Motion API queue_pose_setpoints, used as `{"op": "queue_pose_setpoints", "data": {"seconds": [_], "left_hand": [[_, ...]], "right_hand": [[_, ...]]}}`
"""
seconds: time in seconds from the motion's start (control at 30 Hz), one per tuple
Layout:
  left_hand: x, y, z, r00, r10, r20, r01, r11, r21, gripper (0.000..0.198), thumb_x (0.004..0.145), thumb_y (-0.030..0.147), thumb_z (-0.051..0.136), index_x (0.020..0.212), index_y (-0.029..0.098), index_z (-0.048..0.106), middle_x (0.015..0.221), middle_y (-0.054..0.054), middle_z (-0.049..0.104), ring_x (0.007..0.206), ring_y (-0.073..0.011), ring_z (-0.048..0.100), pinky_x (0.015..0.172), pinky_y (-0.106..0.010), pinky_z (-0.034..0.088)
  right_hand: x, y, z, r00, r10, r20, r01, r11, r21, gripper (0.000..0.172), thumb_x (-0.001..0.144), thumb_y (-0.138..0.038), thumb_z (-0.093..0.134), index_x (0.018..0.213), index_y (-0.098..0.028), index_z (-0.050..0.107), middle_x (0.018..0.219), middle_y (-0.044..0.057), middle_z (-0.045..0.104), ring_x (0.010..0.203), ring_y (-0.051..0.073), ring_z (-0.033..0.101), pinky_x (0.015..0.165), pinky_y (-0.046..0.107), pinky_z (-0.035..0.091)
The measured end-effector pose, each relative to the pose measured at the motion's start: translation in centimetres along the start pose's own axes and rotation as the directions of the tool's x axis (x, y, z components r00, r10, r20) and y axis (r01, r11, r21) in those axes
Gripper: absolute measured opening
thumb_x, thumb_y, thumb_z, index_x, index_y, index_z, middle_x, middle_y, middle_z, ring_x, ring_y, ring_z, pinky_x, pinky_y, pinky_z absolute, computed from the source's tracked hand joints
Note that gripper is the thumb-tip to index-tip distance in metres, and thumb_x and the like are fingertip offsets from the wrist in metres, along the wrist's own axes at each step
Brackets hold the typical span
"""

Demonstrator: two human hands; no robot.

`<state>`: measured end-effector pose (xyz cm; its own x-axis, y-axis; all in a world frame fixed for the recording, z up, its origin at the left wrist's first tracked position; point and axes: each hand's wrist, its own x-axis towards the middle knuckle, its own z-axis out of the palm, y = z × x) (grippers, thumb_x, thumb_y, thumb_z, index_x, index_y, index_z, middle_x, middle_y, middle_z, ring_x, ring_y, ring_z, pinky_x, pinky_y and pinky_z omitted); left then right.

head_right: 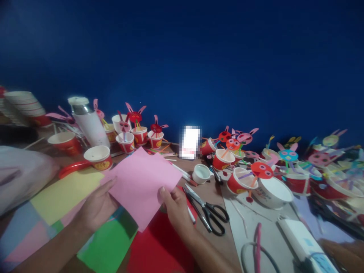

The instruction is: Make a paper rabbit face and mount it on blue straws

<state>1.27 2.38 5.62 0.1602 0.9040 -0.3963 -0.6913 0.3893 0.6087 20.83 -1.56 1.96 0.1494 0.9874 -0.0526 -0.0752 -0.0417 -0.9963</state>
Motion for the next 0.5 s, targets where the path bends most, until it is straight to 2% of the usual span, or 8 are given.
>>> {"op": "queue_pose_setpoints", "data": {"seconds": [0.13, 0.2, 0.27, 0.37, 0.43, 0.5], "left_hand": [[0.1, 0.1, 0.1, 0.998, 0.06, 0.018, -0.06, 0.998, 0.002, 0.029, 0.083, 0.007, 0.054, 0.111, 0.012, 0.064, 0.094, -0.01, 0.075, 0.086, -0.0216, 0.072, 0.088, -0.036, 0.055], [0.0, 0.0, 0.0, 0.993, 0.115, 0.026, -0.116, 0.993, 0.022, 0.029, 0.079, 0.004, 0.058, 0.105, 0.014, 0.066, 0.095, -0.007, 0.075, 0.087, -0.0203, 0.072, 0.087, -0.033, 0.056], [-0.1, -0.1, -0.2, 0.991, 0.114, 0.066, -0.119, 0.99, 0.073, 0.022, 0.074, 0.004, 0.062, 0.092, 0.015, 0.068, 0.089, -0.005, 0.076, 0.086, -0.0203, 0.071, 0.084, -0.032, 0.056], [-0.7, -0.1, -0.6, 0.977, -0.022, 0.214, -0.021, 0.98, 0.199, 0.012, 0.069, 0.007, 0.069, 0.079, 0.014, 0.069, 0.079, -0.006, 0.075, 0.083, -0.0234, 0.071, 0.079, -0.033, 0.058], [-1.0, 0.0, -0.8, 0.936, -0.147, 0.32, 0.066, 0.966, 0.252, 0.011, 0.071, 0.016, 0.073, 0.081, 0.014, 0.07, 0.078, -0.007, 0.074, 0.08, -0.0258, 0.071, 0.076, -0.037, 0.059], [-1.2, -0.1, -0.8, 0.892, -0.241, 0.382, 0.149, 0.955, 0.255, 0.018, 0.074, 0.028, 0.073, 0.087, 0.015, 0.071, 0.08, -0.008, 0.074, 0.079, -0.0271, 0.071, 0.075, -0.04, 0.059]], "right_hand": [[0.3, -0.1, -0.3, 0.999, -0.015, -0.031, 0.018, 0.995, 0.097, 0.04, 0.077, -0.054, 0.065, 0.067, -0.016, 0.058, 0.055, -0.004, 0.047, 0.051, 0.01, 0.038, 0.049, 0.023, 0.03], [0.5, -1.0, -0.7, 0.999, -0.027, -0.023, 0.03, 0.988, 0.148, 0.035, 0.08, -0.051, 0.063, 0.073, -0.017, 0.062, 0.065, 0.0, 0.056, 0.059, 0.013, 0.047, 0.056, 0.025, 0.038], [0.7, -2.3, -1.5, 0.998, -0.043, -0.038, 0.048, 0.99, 0.132, 0.032, 0.082, -0.049, 0.062, 0.08, -0.017, 0.065, 0.072, 0.002, 0.061, 0.067, 0.015, 0.052, 0.063, 0.027, 0.042], [1.1, -4.2, -3.0, 0.993, -0.088, -0.075, 0.091, 0.995, 0.037, 0.03, 0.081, -0.048, 0.065, 0.087, -0.019, 0.066, 0.071, 0.0, 0.061, 0.066, 0.015, 0.052, 0.062, 0.025, 0.042], [1.3, -5.1, -3.8, 0.991, -0.086, -0.101, 0.081, 0.995, -0.054, 0.029, 0.082, -0.048, 0.064, 0.085, -0.019, 0.066, 0.063, -0.002, 0.056, 0.058, 0.012, 0.047, 0.054, 0.022, 0.038], [1.4, -5.5, -4.3, 0.996, -0.065, -0.057, 0.06, 0.995, -0.081, 0.03, 0.083, -0.049, 0.062, 0.088, -0.02, 0.066, 0.064, -0.002, 0.056, 0.058, 0.012, 0.048, 0.053, 0.022, 0.038]]}}
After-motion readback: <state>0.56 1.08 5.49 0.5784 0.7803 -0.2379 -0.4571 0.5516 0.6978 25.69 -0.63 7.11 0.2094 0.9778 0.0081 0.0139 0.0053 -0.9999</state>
